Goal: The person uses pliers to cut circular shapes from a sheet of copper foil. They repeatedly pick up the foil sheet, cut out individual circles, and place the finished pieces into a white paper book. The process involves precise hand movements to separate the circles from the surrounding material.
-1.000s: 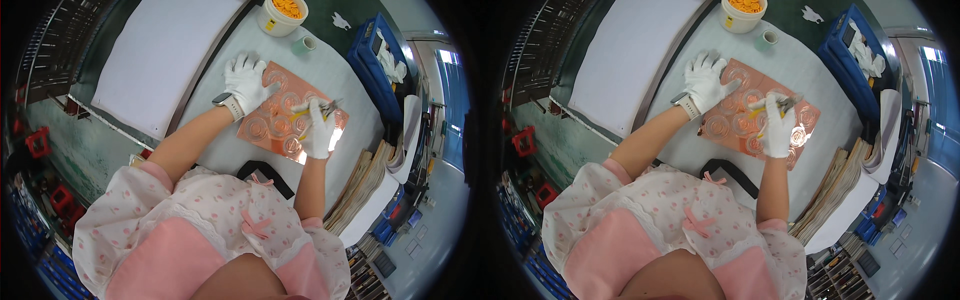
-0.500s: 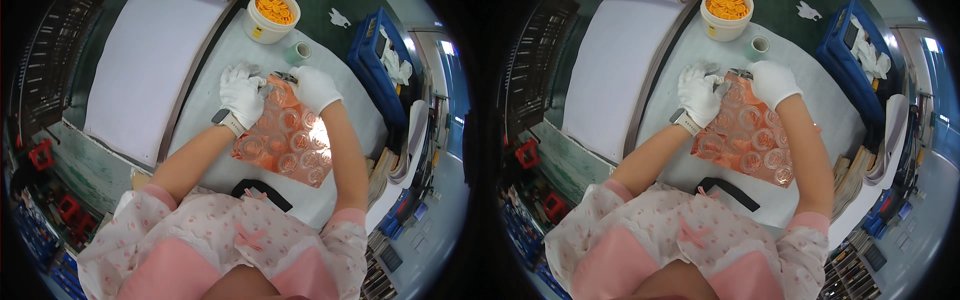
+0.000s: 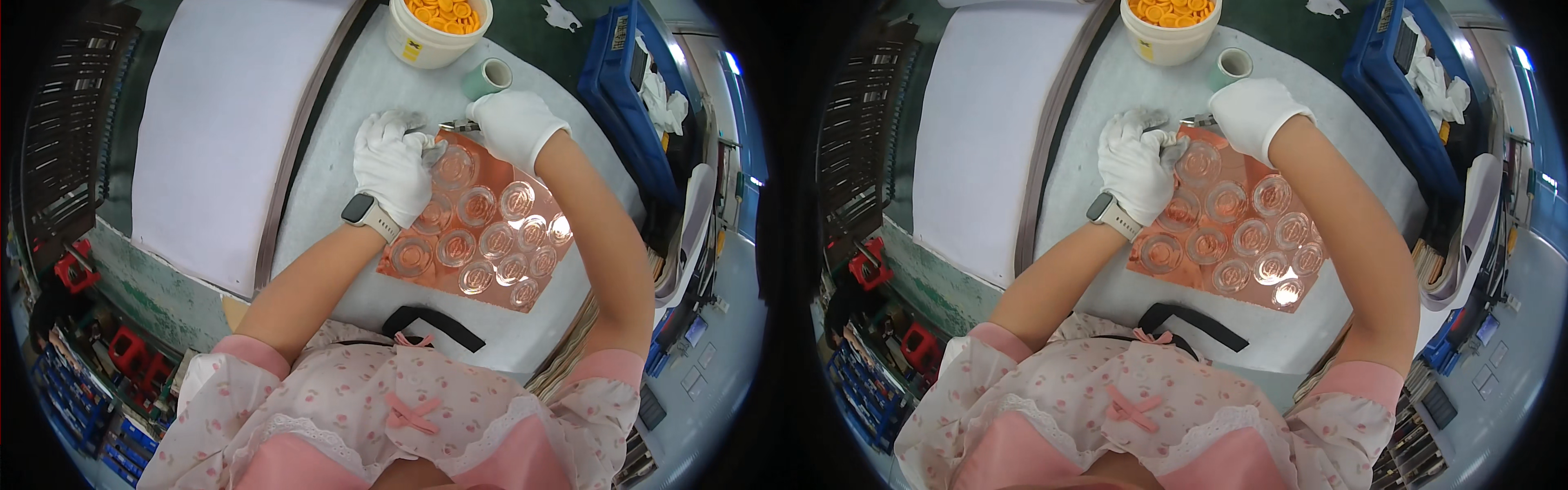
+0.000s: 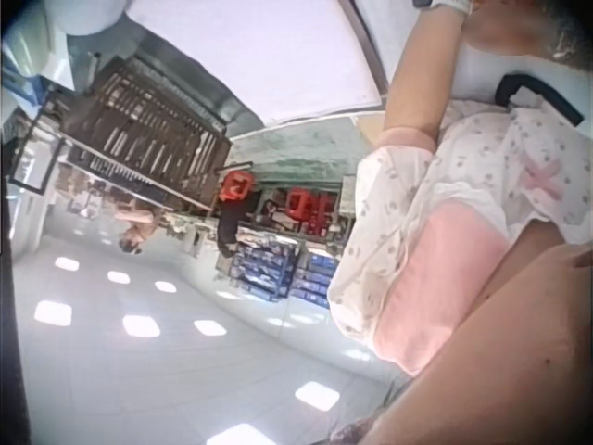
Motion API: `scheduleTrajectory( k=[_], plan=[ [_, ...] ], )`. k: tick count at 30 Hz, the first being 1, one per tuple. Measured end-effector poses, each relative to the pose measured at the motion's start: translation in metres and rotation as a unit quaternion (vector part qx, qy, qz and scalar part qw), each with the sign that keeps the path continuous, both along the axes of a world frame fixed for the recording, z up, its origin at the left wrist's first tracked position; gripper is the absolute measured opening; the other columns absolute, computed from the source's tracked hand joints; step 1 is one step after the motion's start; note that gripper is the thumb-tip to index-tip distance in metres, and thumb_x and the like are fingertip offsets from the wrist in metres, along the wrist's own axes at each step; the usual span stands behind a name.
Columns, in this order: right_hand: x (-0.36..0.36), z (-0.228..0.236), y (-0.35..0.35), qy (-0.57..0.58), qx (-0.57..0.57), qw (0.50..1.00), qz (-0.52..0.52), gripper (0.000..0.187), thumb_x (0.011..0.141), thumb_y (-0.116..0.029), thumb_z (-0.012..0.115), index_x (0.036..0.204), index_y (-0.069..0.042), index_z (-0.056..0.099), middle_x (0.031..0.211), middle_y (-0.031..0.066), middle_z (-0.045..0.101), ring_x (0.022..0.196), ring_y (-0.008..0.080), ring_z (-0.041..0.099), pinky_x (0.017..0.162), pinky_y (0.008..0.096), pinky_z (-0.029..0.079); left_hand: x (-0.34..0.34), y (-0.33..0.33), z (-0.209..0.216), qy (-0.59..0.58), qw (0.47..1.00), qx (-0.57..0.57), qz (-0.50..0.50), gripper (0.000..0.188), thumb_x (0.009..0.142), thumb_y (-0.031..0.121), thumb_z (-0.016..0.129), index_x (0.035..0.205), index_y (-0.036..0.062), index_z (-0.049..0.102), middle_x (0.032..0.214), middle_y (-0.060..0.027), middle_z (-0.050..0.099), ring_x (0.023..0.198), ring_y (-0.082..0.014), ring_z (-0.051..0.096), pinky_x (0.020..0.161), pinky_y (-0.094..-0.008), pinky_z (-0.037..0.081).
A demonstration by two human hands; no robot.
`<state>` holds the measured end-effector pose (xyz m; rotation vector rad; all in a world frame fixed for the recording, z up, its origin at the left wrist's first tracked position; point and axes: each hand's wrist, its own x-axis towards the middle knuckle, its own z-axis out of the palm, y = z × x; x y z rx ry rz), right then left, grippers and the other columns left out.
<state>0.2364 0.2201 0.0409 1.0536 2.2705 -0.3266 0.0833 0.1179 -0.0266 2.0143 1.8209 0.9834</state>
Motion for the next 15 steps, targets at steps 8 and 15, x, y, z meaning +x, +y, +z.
scheduleTrajectory(
  k=[8, 15],
  plan=[
    [0.0008, -0.0036, 0.0006, 0.0, 0.016, 1.0, 0.011, 0.019, 0.078, -0.006, 0.055, 0.094, -0.01, 0.065, 0.084, 0.0134, 0.066, 0.079, 0.0329, 0.064, 0.068, 0.041, 0.052, 0.0002, 0.0001, -0.0012, 0.004, 1.0, 0.006, 0.001, 0.014, 0.072, 0.022, 0.072, 0.074, 0.0084, 0.068, 0.099, -0.0083, 0.064, 0.099, -0.0303, 0.055, 0.09, -0.0446, 0.04],
    [-0.0019, -0.0023, 0.0017, -0.024, 0.019, 0.999, 0.034, 0.019, 0.078, -0.007, 0.054, 0.093, -0.01, 0.065, 0.082, 0.0141, 0.066, 0.076, 0.0323, 0.065, 0.066, 0.0407, 0.052, -0.0002, -0.0001, -0.0031, 0.003, 1.0, 0.001, -0.003, 0.015, 0.072, 0.022, 0.072, 0.075, 0.0083, 0.068, 0.099, -0.0082, 0.064, 0.099, -0.0303, 0.055, 0.094, -0.0465, 0.038]
  ],
)
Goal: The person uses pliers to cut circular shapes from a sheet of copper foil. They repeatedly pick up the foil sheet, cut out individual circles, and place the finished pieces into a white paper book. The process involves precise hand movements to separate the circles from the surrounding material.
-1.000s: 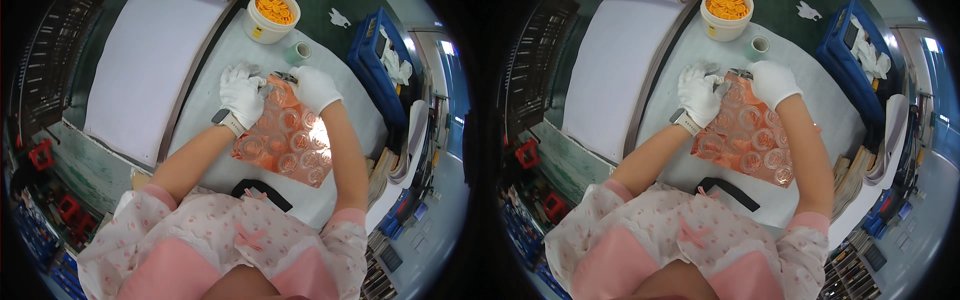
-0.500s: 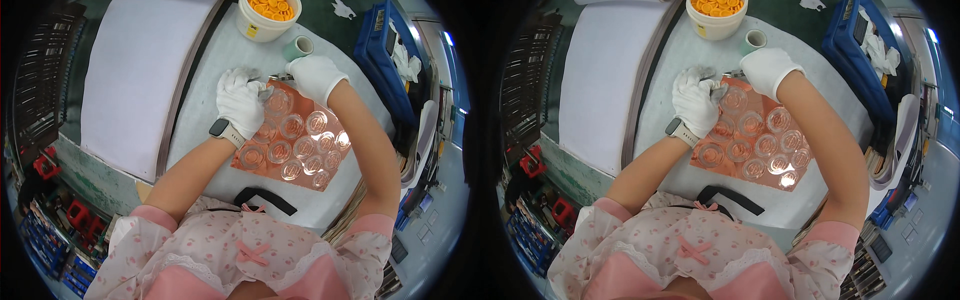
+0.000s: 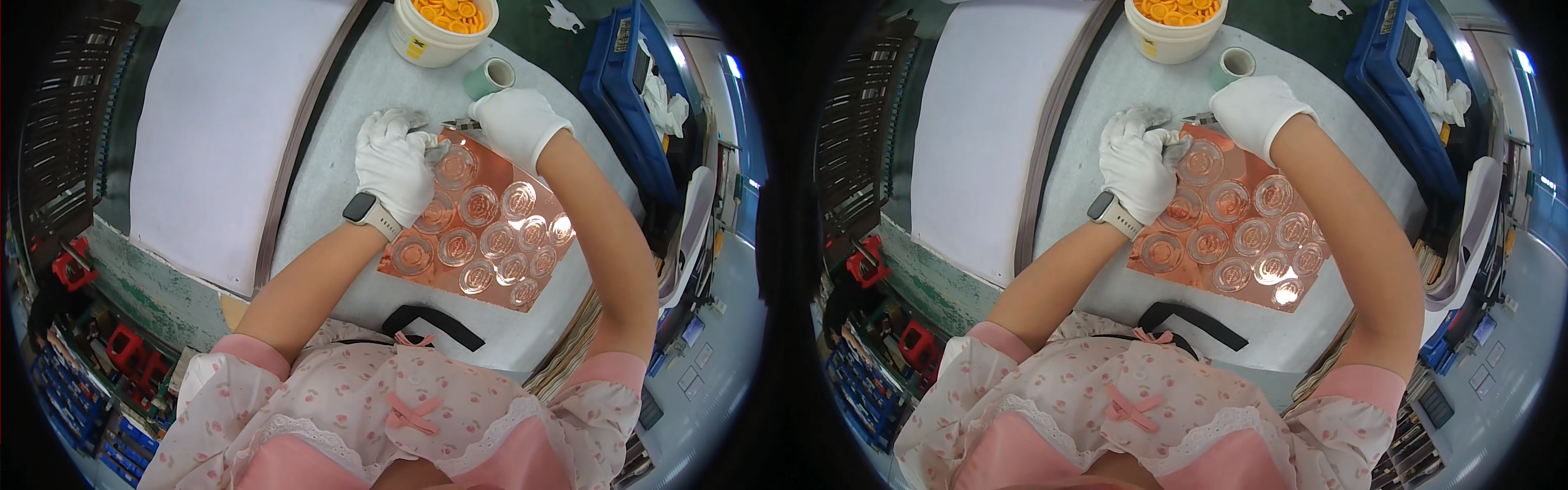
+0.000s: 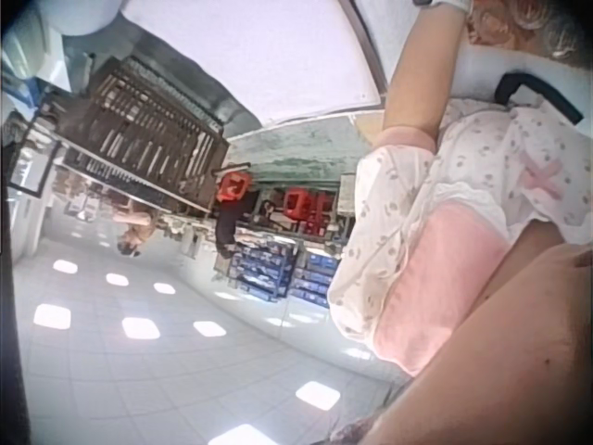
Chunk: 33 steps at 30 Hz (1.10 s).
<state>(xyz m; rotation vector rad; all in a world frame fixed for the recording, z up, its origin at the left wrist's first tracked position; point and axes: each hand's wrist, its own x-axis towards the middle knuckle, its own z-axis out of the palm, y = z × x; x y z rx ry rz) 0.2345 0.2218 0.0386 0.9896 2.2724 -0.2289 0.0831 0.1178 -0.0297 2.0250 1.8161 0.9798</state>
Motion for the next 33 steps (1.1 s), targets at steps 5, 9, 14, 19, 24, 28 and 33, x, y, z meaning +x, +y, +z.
scheduleTrajectory(
  k=[5, 9, 14, 19, 24, 28, 33],
  plan=[
    [-0.006, 0.006, 0.001, -0.018, 0.006, 1.0, 0.014, 0.016, 0.077, -0.007, 0.055, 0.089, -0.009, 0.066, 0.08, 0.0139, 0.066, 0.075, 0.0323, 0.065, 0.065, 0.0405, 0.052, 0.0, -0.001, -0.002, 0.001, 1.0, 0.005, 0.003, 0.014, 0.073, 0.022, 0.072, 0.074, 0.0087, 0.068, 0.099, -0.0082, 0.064, 0.099, -0.0302, 0.055, 0.094, -0.0464, 0.038],
    [-0.005, 0.003, 0.001, -0.023, 0.02, 0.999, 0.025, 0.015, 0.076, -0.006, 0.055, 0.087, -0.009, 0.065, 0.078, 0.014, 0.065, 0.074, 0.0324, 0.065, 0.065, 0.0407, 0.052, 0.0, -0.001, -0.001, -0.005, 1.0, 0.004, -0.002, 0.014, 0.072, 0.022, 0.072, 0.075, 0.0089, 0.068, 0.099, -0.0082, 0.064, 0.1, -0.0301, 0.055, 0.093, -0.0458, 0.038],
    [-0.006, 0.005, 0.002, -0.022, 0.017, 0.999, 0.027, 0.015, 0.076, -0.006, 0.055, 0.087, -0.008, 0.065, 0.078, 0.0142, 0.065, 0.074, 0.032, 0.065, 0.065, 0.041, 0.052, 0.0, 0.0, 0.001, -0.005, 1.0, 0.003, -0.001, 0.014, 0.072, 0.022, 0.072, 0.075, 0.0088, 0.068, 0.099, -0.0082, 0.064, 0.1, -0.0301, 0.055, 0.092, -0.0454, 0.038],
    [-0.008, 0.008, 0.002, -0.021, 0.018, 0.999, 0.026, 0.015, 0.076, -0.007, 0.055, 0.086, -0.008, 0.066, 0.078, 0.014, 0.066, 0.075, 0.0314, 0.065, 0.064, 0.0404, 0.053, -0.001, 0.0, 0.0, -0.008, 1.0, -0.004, -0.006, 0.014, 0.073, 0.022, 0.072, 0.076, 0.0091, 0.068, 0.1, -0.0083, 0.064, 0.101, -0.0303, 0.055, 0.093, -0.0454, 0.038],
    [0.0, -0.007, -0.002, 0.008, 0.039, 0.999, 0.027, 0.013, 0.076, -0.008, 0.055, 0.084, -0.009, 0.065, 0.076, 0.0124, 0.066, 0.074, 0.0307, 0.065, 0.063, 0.0405, 0.053, -0.001, -0.001, 0.002, -0.004, 1.0, -0.003, -0.011, 0.013, 0.074, 0.023, 0.071, 0.075, 0.0095, 0.068, 0.101, -0.0083, 0.064, 0.103, -0.0305, 0.054, 0.093, -0.0453, 0.038],
    [0.005, -0.014, -0.005, 0.055, 0.033, 0.998, 0.017, 0.009, 0.075, -0.01, 0.056, 0.08, -0.009, 0.064, 0.074, 0.0118, 0.065, 0.072, 0.0309, 0.065, 0.063, 0.0416, 0.052, -0.001, -0.001, 0.002, 0.006, 1.0, -0.001, -0.014, 0.013, 0.074, 0.022, 0.07, 0.075, 0.0096, 0.068, 0.101, -0.0084, 0.063, 0.102, -0.0305, 0.054, 0.092, -0.0454, 0.038],
    [0.007, -0.017, -0.006, 0.056, 0.023, 0.998, 0.006, 0.008, 0.074, -0.011, 0.057, 0.079, -0.009, 0.063, 0.074, 0.0116, 0.065, 0.072, 0.0311, 0.064, 0.062, 0.0419, 0.052, -0.001, -0.001, 0.001, 0.0, 1.0, -0.017, -0.021, 0.013, 0.076, 0.022, 0.069, 0.075, 0.0085, 0.068, 0.1, -0.0083, 0.063, 0.1, -0.0298, 0.054, 0.092, -0.0456, 0.038]
  ],
)
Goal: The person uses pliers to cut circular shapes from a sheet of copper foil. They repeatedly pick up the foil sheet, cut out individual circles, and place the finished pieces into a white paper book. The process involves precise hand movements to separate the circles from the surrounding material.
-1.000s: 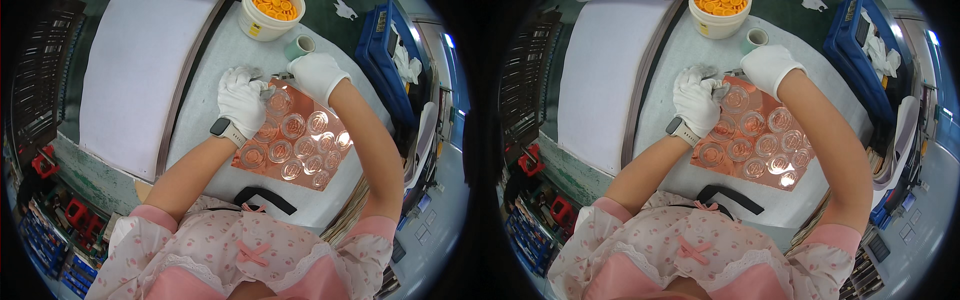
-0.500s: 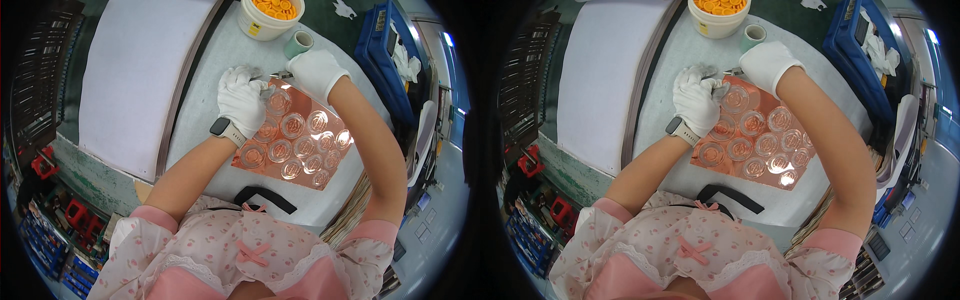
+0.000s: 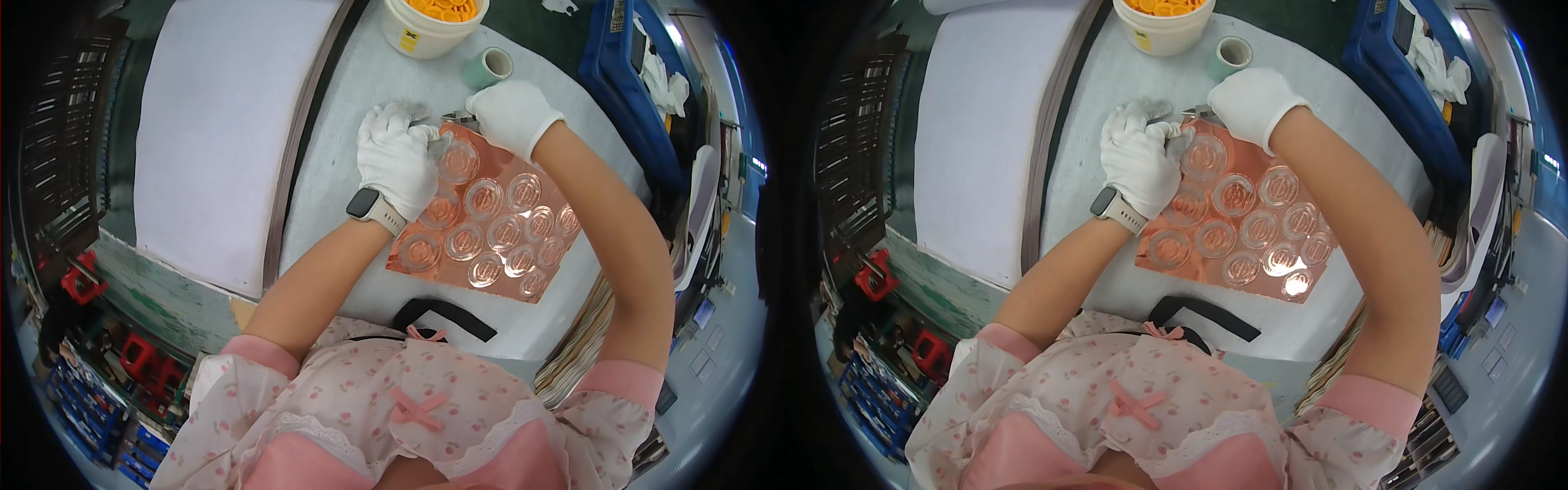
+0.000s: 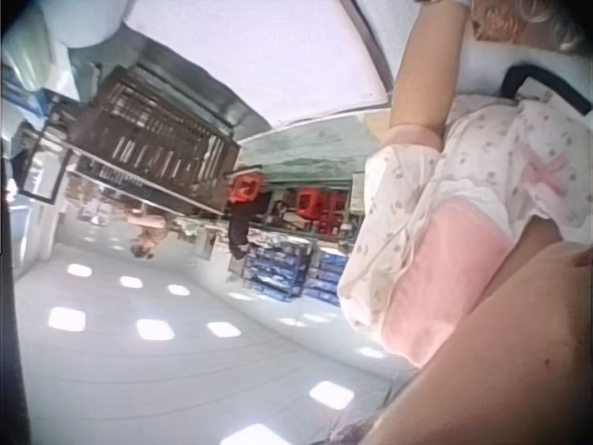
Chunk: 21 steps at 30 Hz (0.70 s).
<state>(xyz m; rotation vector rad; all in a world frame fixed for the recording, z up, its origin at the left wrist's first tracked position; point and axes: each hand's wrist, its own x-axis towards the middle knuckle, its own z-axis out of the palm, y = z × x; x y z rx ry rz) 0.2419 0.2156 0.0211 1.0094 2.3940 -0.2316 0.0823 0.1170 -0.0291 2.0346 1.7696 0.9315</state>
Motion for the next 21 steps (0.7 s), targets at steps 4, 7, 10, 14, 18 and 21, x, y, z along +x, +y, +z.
scheduleTrajectory(
  k=[4, 7, 10, 14, 18, 21],
  plan=[
    [0.0, -0.002, 0.001, -0.006, -0.016, 1.0, -0.012, 0.009, 0.074, -0.011, 0.058, 0.081, -0.01, 0.064, 0.075, 0.0112, 0.065, 0.073, 0.0309, 0.064, 0.063, 0.0419, 0.051, 0.001, 0.0, -0.002, 0.018, 1.0, 0.013, 0.004, 0.014, 0.076, 0.021, 0.069, 0.075, 0.0076, 0.067, 0.099, -0.008, 0.063, 0.098, -0.0291, 0.055, 0.09, -0.0452, 0.038],
    [-0.001, 0.002, 0.001, -0.013, -0.027, 0.999, -0.026, 0.011, 0.074, -0.011, 0.058, 0.083, -0.01, 0.065, 0.077, 0.0111, 0.065, 0.074, 0.0306, 0.064, 0.064, 0.0418, 0.051, 0.002, 0.0, -0.004, 0.026, 0.999, 0.035, 0.003, 0.016, 0.076, 0.023, 0.069, 0.076, 0.0076, 0.067, 0.098, -0.0075, 0.063, 0.096, -0.0282, 0.055, 0.089, -0.0444, 0.039],
    [-0.003, 0.003, 0.002, -0.014, -0.022, 0.999, -0.032, 0.013, 0.074, -0.011, 0.059, 0.084, -0.009, 0.066, 0.081, 0.0118, 0.066, 0.077, 0.0304, 0.065, 0.066, 0.0413, 0.052, 0.003, 0.001, 0.002, -0.003, 0.999, -0.043, 0.011, 0.021, 0.076, 0.03, 0.069, 0.081, 0.0093, 0.069, 0.103, -0.0072, 0.063, 0.103, -0.026, 0.054, 0.096, -0.0425, 0.035],
    [-0.005, 0.014, -0.004, -0.02, -0.01, 0.998, -0.055, 0.015, 0.074, -0.008, 0.059, 0.084, -0.007, 0.069, 0.085, 0.0136, 0.068, 0.08, 0.0305, 0.066, 0.068, 0.0409, 0.053, 0.005, 0.001, 0.013, 0.012, 0.999, -0.043, 0.01, 0.033, 0.074, 0.04, 0.07, 0.087, 0.0098, 0.069, 0.103, -0.0057, 0.063, 0.105, -0.0224, 0.052, 0.097, -0.0406, 0.034],
    [0.004, 0.035, -0.02, 0.019, 0.037, 0.997, -0.069, 0.014, 0.076, -0.01, 0.057, 0.083, -0.008, 0.069, 0.085, 0.0146, 0.067, 0.08, 0.0313, 0.066, 0.068, 0.0421, 0.053, -0.003, 0.001, 0.019, 0.015, 0.998, -0.053, -0.032, 0.048, 0.072, 0.044, 0.071, 0.102, 0.0072, 0.067, 0.108, -0.0084, 0.062, 0.11, -0.0227, 0.051, 0.099, -0.0392, 0.034],
    [0.012, 0.071, -0.035, 0.037, 0.088, 0.987, -0.126, 0.015, 0.077, -0.012, 0.056, 0.083, -0.01, 0.069, 0.082, 0.0137, 0.067, 0.078, 0.0316, 0.065, 0.066, 0.0427, 0.052, -0.024, -0.002, 0.046, -0.202, 0.947, -0.232, -0.095, 0.064, 0.074, 0.046, 0.071, 0.118, 0.0016, 0.058, 0.12, -0.0125, 0.058, 0.118, -0.0247, 0.048, 0.103, -0.0383, 0.034]
  ],
)
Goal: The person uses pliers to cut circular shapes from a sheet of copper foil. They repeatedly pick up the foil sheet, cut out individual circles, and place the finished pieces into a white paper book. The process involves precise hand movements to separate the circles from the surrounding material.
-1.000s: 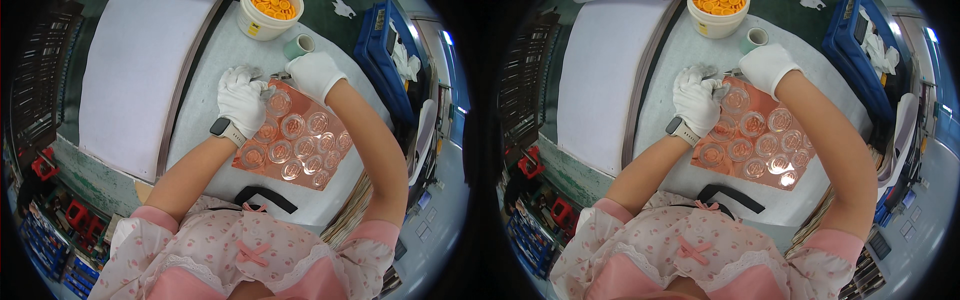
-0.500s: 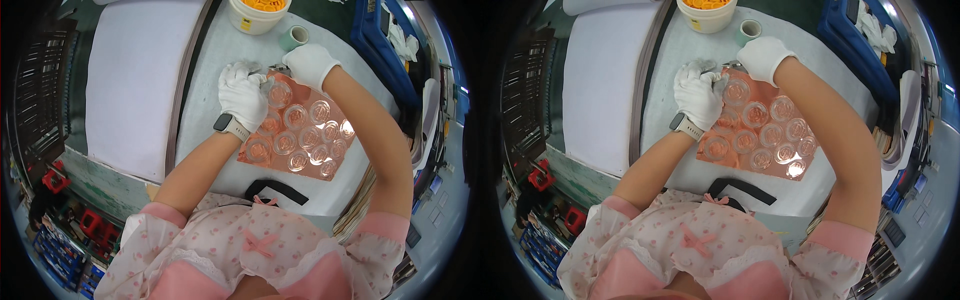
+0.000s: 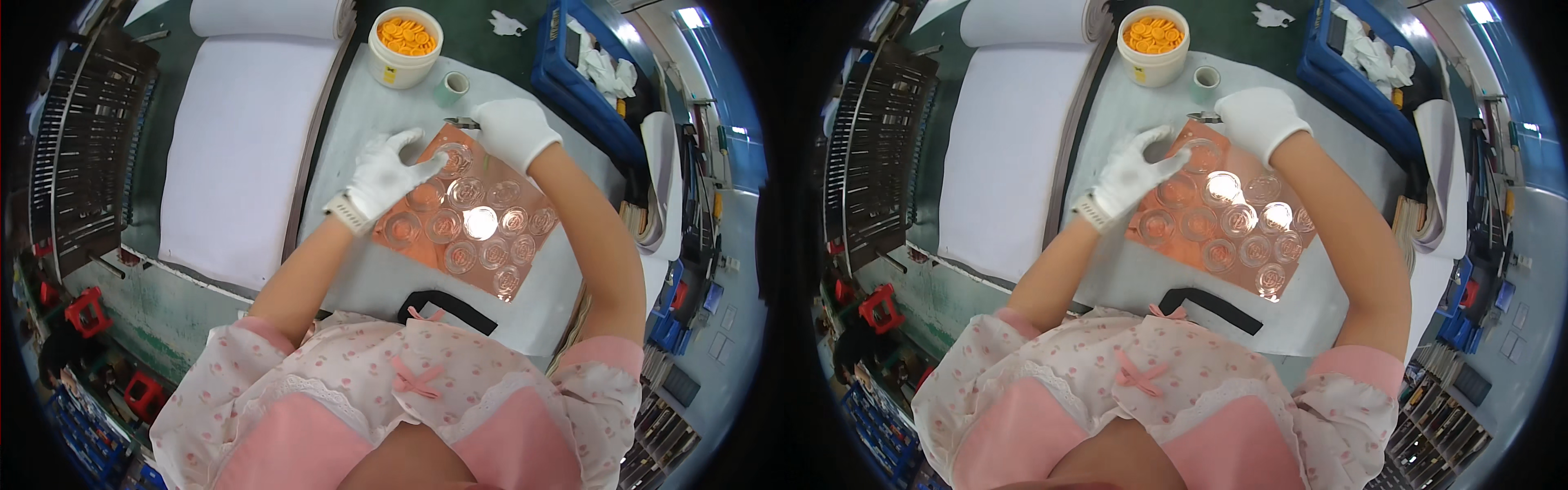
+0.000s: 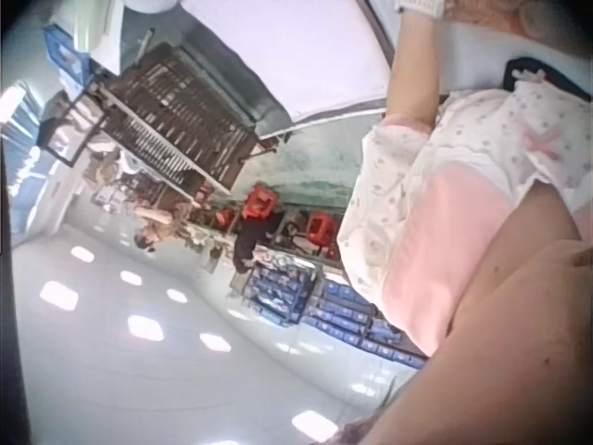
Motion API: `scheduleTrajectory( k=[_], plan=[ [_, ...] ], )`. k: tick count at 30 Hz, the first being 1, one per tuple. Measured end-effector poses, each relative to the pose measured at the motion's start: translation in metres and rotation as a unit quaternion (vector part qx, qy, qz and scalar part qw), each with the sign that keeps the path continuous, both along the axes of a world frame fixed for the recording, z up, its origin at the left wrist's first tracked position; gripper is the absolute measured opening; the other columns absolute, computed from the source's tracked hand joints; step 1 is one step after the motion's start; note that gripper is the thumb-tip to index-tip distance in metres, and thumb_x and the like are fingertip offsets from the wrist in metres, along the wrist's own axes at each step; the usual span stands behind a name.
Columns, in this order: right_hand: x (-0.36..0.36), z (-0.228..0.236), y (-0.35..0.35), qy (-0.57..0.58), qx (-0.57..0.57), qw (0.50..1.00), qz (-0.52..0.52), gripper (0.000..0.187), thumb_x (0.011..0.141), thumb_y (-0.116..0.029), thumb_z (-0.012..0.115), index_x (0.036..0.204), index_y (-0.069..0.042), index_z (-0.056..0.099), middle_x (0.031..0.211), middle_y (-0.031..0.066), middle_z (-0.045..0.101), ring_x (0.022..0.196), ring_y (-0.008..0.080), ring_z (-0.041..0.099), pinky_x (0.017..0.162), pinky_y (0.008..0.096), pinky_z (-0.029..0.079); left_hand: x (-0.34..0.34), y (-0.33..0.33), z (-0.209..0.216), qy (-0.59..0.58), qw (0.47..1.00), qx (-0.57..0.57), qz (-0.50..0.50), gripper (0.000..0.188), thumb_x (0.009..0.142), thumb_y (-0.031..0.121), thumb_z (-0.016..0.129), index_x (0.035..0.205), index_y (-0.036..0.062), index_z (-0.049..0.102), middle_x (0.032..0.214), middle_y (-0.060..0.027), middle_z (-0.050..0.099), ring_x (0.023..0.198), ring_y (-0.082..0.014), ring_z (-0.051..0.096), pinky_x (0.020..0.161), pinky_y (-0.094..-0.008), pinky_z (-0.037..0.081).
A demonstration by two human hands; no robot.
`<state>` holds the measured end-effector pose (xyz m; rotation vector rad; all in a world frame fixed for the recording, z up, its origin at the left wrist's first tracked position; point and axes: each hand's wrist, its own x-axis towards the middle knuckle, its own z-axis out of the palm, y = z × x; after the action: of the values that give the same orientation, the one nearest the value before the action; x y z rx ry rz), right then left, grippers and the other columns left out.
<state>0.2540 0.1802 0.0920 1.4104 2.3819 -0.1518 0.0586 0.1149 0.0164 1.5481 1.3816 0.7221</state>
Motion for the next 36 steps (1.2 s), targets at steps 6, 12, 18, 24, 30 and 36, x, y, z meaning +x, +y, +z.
scheduleTrajectory(
  k=[6, 12, 18, 24, 30, 36],
  plan=[
    [0.028, 0.089, -0.05, 0.085, 0.211, 0.971, -0.07, 0.013, 0.076, -0.021, 0.063, 0.08, -0.008, 0.062, 0.072, 0.0128, 0.063, 0.068, 0.0318, 0.062, 0.061, 0.0413, 0.05, -0.067, -0.029, 0.035, -0.437, 0.885, -0.081, -0.139, 0.089, 0.078, 0.046, 0.069, 0.14, -0.0028, 0.029, 0.14, -0.0144, 0.04, 0.13, -0.022, 0.037, 0.108, -0.0357, 0.029],
    [0.026, 0.159, -0.114, 0.213, 0.366, 0.894, -0.143, 0.015, 0.075, -0.013, 0.063, 0.088, -0.006, 0.064, 0.07, 0.0152, 0.061, 0.063, 0.0323, 0.059, 0.059, 0.0385, 0.048, -0.059, -0.053, 0.022, -0.37, 0.912, 0.062, -0.167, 0.072, 0.079, 0.033, 0.073, 0.133, -0.0024, 0.042, 0.126, -0.0126, 0.052, 0.116, -0.0178, 0.05, 0.1, -0.0312, 0.037],
    [0.039, 0.162, -0.16, 0.391, 0.319, 0.8, -0.326, 0.015, 0.078, -0.01, 0.06, 0.088, 0.001, 0.062, 0.059, 0.0111, 0.057, 0.055, 0.0141, 0.057, 0.053, 0.0296, 0.043, -0.038, -0.063, 0.101, -0.312, 0.947, -0.064, 0.049, 0.021, 0.084, 0.025, 0.07, 0.084, 0.0039, 0.068, 0.065, 0.0079, 0.049, 0.057, -0.0024, 0.041, 0.05, -0.0202, 0.032],
    [0.084, 0.077, -0.203, 0.413, 0.056, 0.763, -0.495, 0.016, 0.077, -0.015, 0.064, 0.074, -0.003, 0.054, 0.057, 0.0039, 0.055, 0.049, 0.0105, 0.052, 0.047, 0.0275, 0.042, -0.042, -0.009, 0.121, -0.133, 0.985, -0.042, -0.099, 0.033, 0.08, 0.029, 0.072, 0.093, -0.0011, 0.068, 0.066, 0.002, 0.059, 0.058, -0.0041, 0.05, 0.053, -0.0215, 0.04],
    [0.093, -0.04, -0.217, 0.454, -0.15, 0.648, -0.593, 0.021, 0.075, -0.017, 0.064, 0.07, -0.002, 0.05, 0.053, 0.0061, 0.053, 0.045, 0.015, 0.053, 0.043, 0.0303, 0.043, -0.015, 0.032, 0.043, 0.273, 0.943, -0.009, -0.19, 0.054, 0.08, 0.046, 0.066, 0.108, -0.0003, 0.06, 0.083, -0.0141, 0.067, 0.078, -0.0259, 0.065, 0.069, -0.0353, 0.05],
    [0.094, -0.075, -0.209, 0.392, -0.188, 0.634, -0.639, 0.023, 0.073, -0.019, 0.062, 0.063, -0.003, 0.05, 0.053, 0.007, 0.052, 0.044, 0.018, 0.053, 0.042, 0.0326, 0.042, 0.029, -0.031, -0.028, 0.385, 0.842, 0.355, -0.133, 0.058, 0.086, 0.042, 0.054, 0.128, 0.0029, 0.045, 0.126, -0.0186, 0.05, 0.12, -0.0345, 0.043, 0.097, -0.0446, 0.035]
  ],
)
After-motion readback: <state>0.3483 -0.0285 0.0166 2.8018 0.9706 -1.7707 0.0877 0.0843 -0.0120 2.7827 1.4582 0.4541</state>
